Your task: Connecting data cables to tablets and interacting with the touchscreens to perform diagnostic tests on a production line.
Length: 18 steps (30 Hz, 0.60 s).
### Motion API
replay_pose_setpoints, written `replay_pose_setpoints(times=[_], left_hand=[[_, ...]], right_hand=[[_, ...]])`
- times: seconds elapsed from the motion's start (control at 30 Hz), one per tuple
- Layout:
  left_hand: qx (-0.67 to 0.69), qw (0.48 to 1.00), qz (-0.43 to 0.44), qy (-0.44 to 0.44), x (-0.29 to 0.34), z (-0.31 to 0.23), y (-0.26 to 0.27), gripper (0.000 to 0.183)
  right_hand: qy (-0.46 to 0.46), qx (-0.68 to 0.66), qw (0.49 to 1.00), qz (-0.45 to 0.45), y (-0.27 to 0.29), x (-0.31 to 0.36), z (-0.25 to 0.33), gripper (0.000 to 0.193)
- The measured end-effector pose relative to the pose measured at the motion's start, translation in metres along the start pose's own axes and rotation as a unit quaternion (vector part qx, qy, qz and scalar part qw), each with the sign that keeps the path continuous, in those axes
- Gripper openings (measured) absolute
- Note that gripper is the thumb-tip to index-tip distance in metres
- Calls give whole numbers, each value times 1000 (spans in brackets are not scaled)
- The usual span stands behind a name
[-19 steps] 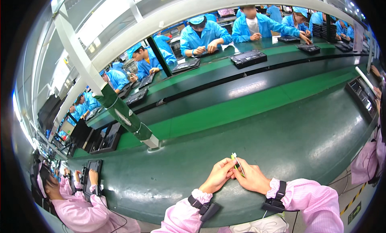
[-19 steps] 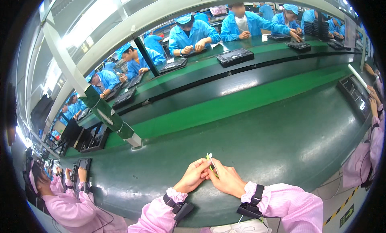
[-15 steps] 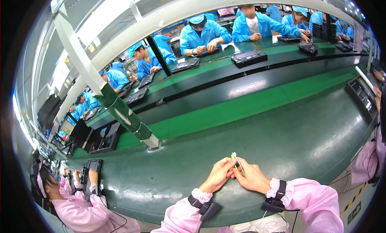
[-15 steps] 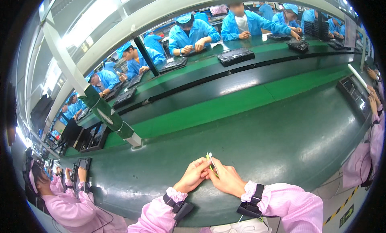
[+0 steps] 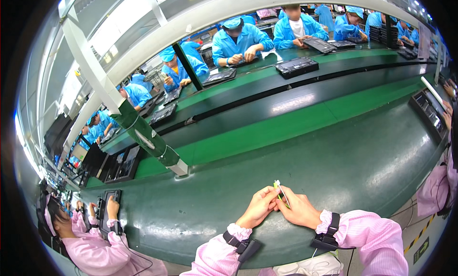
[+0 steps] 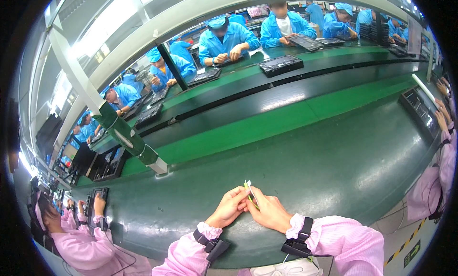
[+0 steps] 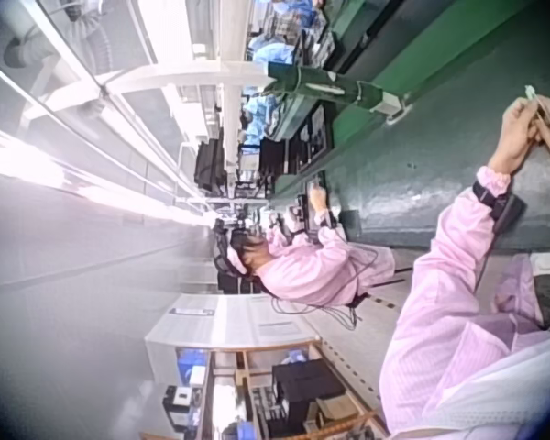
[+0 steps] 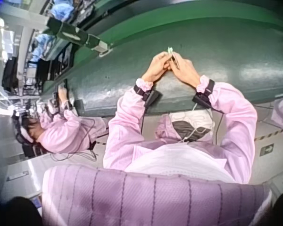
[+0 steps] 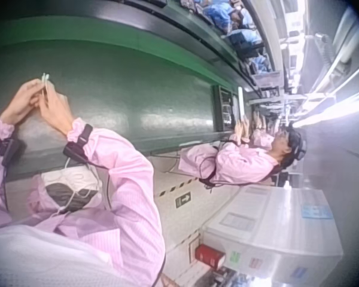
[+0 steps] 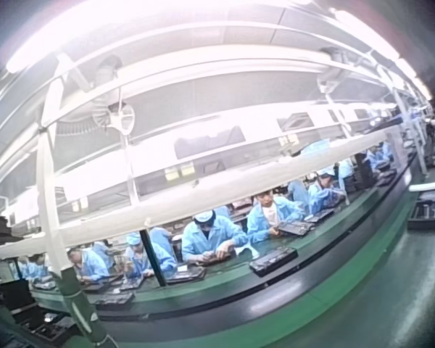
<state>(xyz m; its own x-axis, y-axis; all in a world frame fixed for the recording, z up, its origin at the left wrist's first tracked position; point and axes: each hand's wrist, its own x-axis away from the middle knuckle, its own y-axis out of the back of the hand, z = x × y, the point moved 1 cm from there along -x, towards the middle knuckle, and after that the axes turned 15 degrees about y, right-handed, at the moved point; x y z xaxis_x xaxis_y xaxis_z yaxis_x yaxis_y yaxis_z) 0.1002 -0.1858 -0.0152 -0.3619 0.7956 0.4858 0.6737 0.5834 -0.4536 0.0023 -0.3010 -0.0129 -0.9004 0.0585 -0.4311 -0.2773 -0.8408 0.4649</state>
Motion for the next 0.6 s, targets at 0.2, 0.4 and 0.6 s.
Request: replay_pose_setpoints(times=[0.2,0.4,0.6], left_hand=[[-2,1000,1,0,2,-2,-2,16],[0,1000,5,3,2,-1,-1,15],[-3,1000,6,0,0,-1,1,17]], right_hand=[[5,-4,1000,-2,-2,0,-1,40],[7,-8,1000,-7,-2,1,-1,41],[17,0,1000,-15,-1,0,2,41]])
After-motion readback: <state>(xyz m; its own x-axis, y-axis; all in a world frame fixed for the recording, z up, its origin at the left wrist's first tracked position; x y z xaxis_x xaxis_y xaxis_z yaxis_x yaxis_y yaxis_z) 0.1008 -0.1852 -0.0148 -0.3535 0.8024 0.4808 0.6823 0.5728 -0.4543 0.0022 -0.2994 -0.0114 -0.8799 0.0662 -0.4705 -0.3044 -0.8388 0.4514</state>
